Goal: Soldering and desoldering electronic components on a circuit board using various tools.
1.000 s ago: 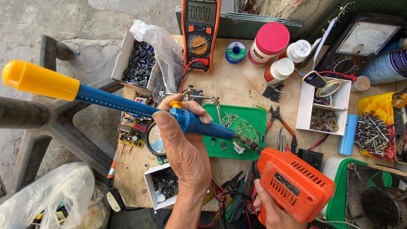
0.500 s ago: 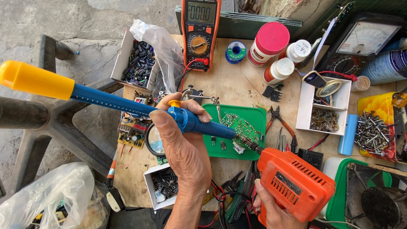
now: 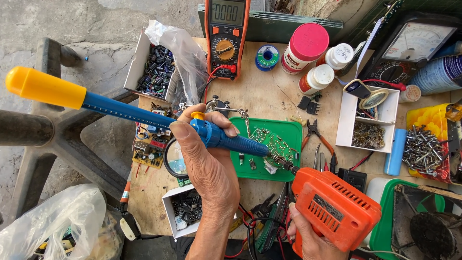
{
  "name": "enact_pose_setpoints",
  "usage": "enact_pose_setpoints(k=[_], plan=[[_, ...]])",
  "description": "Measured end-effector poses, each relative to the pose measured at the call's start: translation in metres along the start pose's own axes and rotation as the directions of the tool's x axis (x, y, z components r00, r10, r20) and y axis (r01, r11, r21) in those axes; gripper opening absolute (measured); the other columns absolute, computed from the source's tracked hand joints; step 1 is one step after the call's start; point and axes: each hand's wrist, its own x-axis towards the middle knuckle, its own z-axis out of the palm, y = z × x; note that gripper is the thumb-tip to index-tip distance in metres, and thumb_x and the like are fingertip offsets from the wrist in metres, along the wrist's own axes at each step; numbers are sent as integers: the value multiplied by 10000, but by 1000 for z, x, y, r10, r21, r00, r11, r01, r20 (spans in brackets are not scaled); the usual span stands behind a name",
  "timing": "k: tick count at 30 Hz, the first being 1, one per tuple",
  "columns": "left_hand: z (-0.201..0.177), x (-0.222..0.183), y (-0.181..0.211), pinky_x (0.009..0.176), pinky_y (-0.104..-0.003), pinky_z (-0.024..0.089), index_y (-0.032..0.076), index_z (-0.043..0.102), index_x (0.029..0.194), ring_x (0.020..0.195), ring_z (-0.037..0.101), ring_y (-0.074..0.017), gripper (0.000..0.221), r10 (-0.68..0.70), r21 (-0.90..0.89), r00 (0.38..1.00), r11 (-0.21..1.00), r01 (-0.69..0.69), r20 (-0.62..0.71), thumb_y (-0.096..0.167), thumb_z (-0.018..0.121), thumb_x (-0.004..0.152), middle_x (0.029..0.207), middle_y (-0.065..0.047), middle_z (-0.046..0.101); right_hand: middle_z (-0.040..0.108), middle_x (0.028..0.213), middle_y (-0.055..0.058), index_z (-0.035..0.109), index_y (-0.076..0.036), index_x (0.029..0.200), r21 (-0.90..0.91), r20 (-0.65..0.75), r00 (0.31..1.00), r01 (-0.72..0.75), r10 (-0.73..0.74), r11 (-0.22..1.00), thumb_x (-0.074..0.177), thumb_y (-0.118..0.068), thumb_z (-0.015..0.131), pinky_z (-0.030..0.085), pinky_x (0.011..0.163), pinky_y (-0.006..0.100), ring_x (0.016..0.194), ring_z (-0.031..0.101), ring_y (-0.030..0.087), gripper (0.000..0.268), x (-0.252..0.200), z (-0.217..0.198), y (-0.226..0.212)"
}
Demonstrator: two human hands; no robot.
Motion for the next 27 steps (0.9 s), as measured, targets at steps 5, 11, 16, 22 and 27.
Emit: enact_pose_setpoints(k=[5,11,16,22,27], plan=[[1,0,-1,850,-357,474,87,530,1324,871,598,-181,633,7,13,1000,1000,-7,16,639,588,1019,985,-83,617,680,581,138,696,54,1299,44,-4,1000,-2,3,999,896,10,780,552,397,332,428,628,214,414,0,2,4],[5,0,5,782,-336,491,117,579,1147,824,595,-162,509,79,69,997,994,-79,2,611,620,1030,945,-44,601,715,699,157,679,55,1252,74,-42,999,-11,14,997,878,45,805,581,436,354,470,656,239,395,-3,2,-5],[15,-10,31,826,-357,489,105,571,1179,857,598,-178,607,151,16,989,988,-151,-3,668,668,971,989,-61,590,689,674,115,709,48,1118,218,-42,996,86,-79,972,910,16,767,562,493,293,498,634,188,218,-9,-11,4],[33,-37,74,826,-329,521,70,514,1390,848,626,-159,425,151,185,988,972,-147,-10,126,712,1018,1004,-90,588,693,577,135,824,59,1124,173,47,998,44,-53,984,970,-66,720,541,453,326,473,657,216,224,-1,-46,6],[21,-77,107,738,-277,653,116,593,1301,854,752,-117,419,-155,839,909,470,-275,386,69,755,917,1099,-15,795,741,1063,239,613,56,1405,321,-97,994,83,-54,943,989,-5,657,532,472,385,522,622,288,422,-10,-64,-25]])
